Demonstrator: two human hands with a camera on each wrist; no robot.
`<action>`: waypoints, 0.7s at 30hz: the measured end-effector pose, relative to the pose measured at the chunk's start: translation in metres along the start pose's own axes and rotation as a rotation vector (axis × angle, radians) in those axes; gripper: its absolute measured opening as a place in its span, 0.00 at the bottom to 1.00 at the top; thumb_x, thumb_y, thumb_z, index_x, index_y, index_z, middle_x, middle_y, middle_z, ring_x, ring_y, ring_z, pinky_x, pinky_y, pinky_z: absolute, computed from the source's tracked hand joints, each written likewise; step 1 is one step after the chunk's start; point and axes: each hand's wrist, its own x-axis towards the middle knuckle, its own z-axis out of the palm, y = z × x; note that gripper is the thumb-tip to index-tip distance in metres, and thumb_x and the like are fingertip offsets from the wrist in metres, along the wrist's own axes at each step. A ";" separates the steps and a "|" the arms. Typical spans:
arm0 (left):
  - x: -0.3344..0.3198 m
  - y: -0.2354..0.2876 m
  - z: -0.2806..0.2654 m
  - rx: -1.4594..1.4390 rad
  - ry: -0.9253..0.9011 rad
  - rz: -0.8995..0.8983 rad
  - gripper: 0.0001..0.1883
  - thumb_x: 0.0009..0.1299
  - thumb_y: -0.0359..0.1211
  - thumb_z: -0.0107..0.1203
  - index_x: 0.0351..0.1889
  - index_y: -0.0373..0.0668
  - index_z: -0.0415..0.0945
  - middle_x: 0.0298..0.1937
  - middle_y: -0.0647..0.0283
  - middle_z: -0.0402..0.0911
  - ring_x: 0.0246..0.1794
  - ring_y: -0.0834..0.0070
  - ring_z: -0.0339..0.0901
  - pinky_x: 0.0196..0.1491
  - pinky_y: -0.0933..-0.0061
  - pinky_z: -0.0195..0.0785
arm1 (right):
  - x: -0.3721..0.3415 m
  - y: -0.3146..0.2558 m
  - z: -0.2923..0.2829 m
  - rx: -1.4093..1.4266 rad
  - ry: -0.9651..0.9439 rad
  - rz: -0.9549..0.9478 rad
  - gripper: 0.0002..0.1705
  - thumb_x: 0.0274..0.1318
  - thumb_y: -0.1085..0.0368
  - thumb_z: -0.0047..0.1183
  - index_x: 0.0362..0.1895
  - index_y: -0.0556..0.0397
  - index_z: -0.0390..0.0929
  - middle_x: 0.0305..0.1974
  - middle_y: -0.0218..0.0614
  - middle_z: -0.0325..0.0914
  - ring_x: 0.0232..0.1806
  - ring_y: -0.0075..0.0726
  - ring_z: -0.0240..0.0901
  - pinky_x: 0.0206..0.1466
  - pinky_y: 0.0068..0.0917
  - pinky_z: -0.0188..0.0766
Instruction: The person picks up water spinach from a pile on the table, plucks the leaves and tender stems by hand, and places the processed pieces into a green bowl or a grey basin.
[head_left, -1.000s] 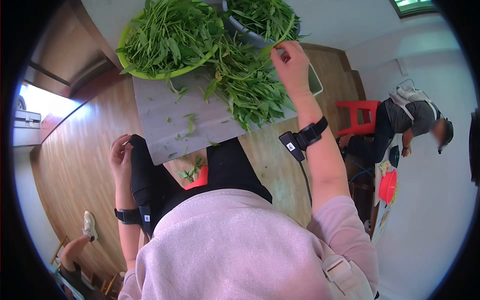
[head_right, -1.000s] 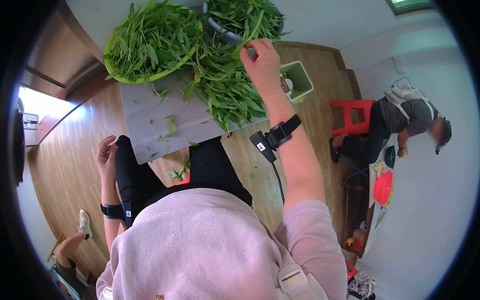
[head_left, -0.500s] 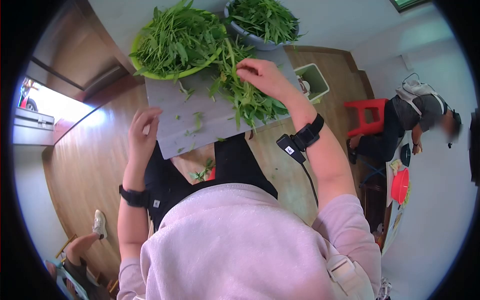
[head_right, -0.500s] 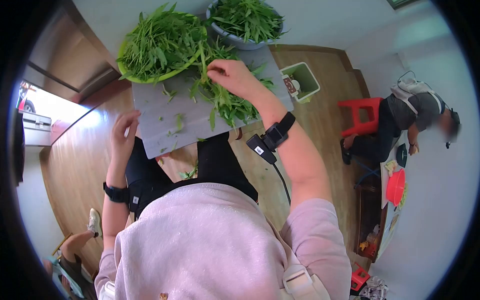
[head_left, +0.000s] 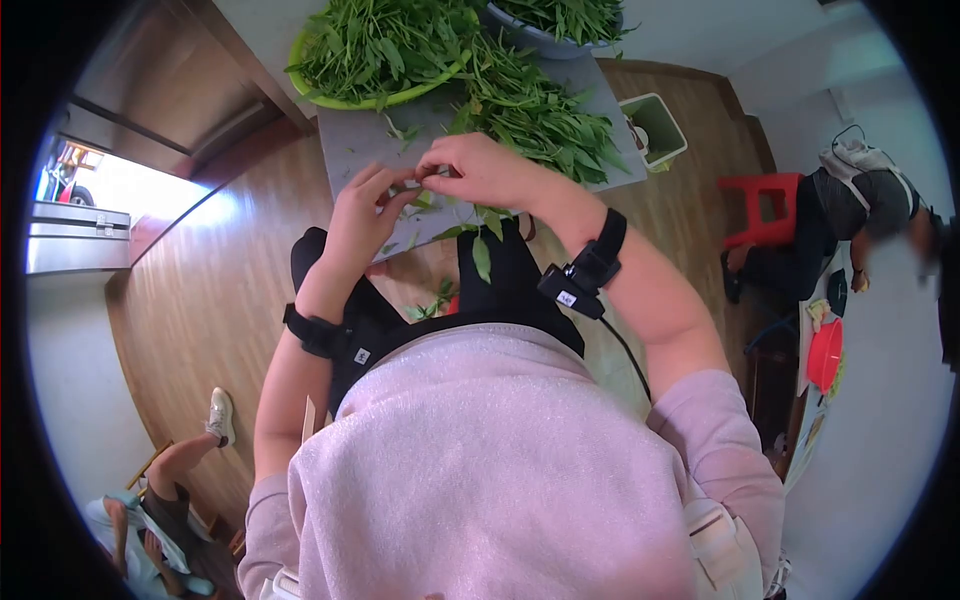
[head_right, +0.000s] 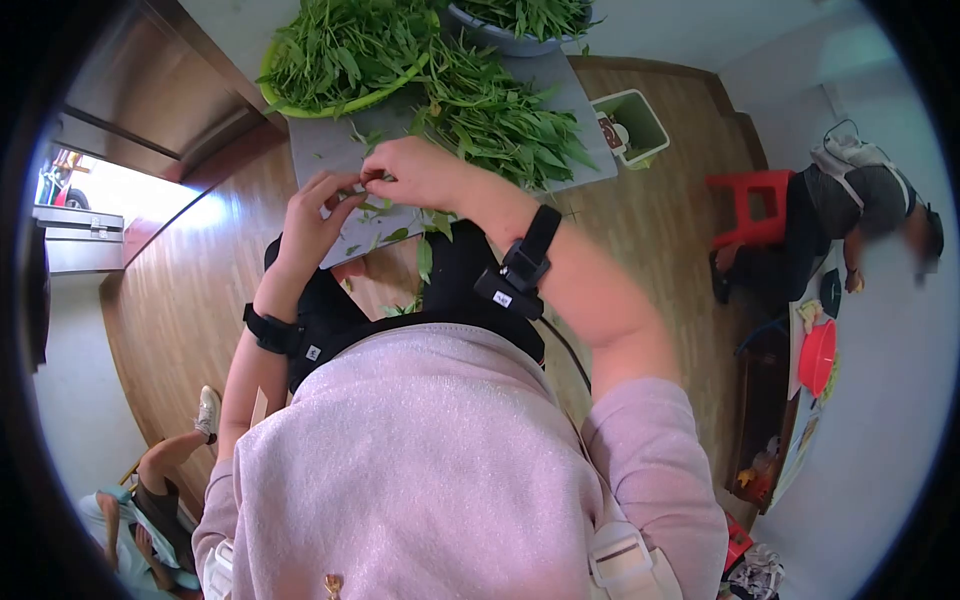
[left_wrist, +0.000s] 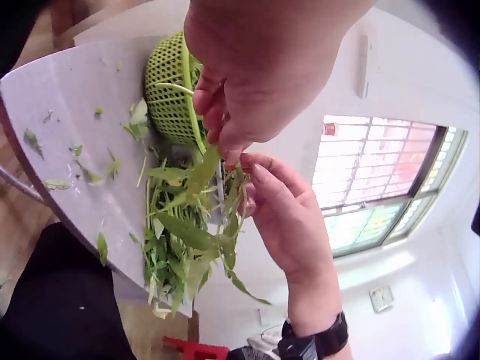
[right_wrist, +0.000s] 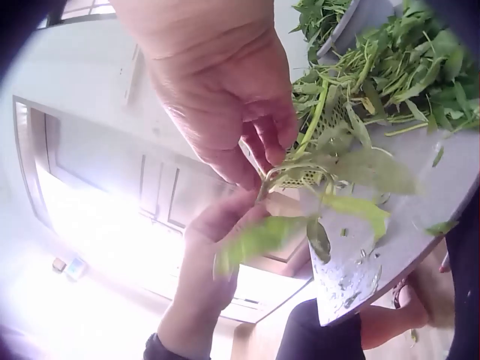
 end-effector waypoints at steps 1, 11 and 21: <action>-0.006 -0.008 -0.001 -0.023 0.034 -0.051 0.12 0.58 0.24 0.59 0.42 0.40 0.78 0.33 0.65 0.76 0.25 0.79 0.69 0.31 0.79 0.64 | 0.000 -0.002 0.004 -0.005 0.090 -0.021 0.10 0.51 0.64 0.55 0.38 0.53 0.79 0.33 0.34 0.73 0.28 0.29 0.70 0.32 0.24 0.66; -0.062 -0.056 -0.026 -0.534 0.210 -0.522 0.10 0.62 0.31 0.61 0.36 0.34 0.80 0.26 0.70 0.76 0.25 0.86 0.67 0.30 0.84 0.60 | -0.033 -0.001 0.011 0.429 0.385 0.283 0.10 0.58 0.66 0.52 0.41 0.57 0.78 0.32 0.26 0.75 0.29 0.16 0.67 0.34 0.15 0.65; -0.074 -0.061 -0.023 -0.628 0.192 -0.553 0.09 0.63 0.32 0.61 0.37 0.37 0.80 0.28 0.72 0.77 0.26 0.87 0.65 0.30 0.85 0.58 | -0.012 -0.012 0.033 0.498 0.183 0.364 0.12 0.59 0.61 0.51 0.40 0.57 0.79 0.28 0.25 0.76 0.26 0.14 0.66 0.30 0.14 0.64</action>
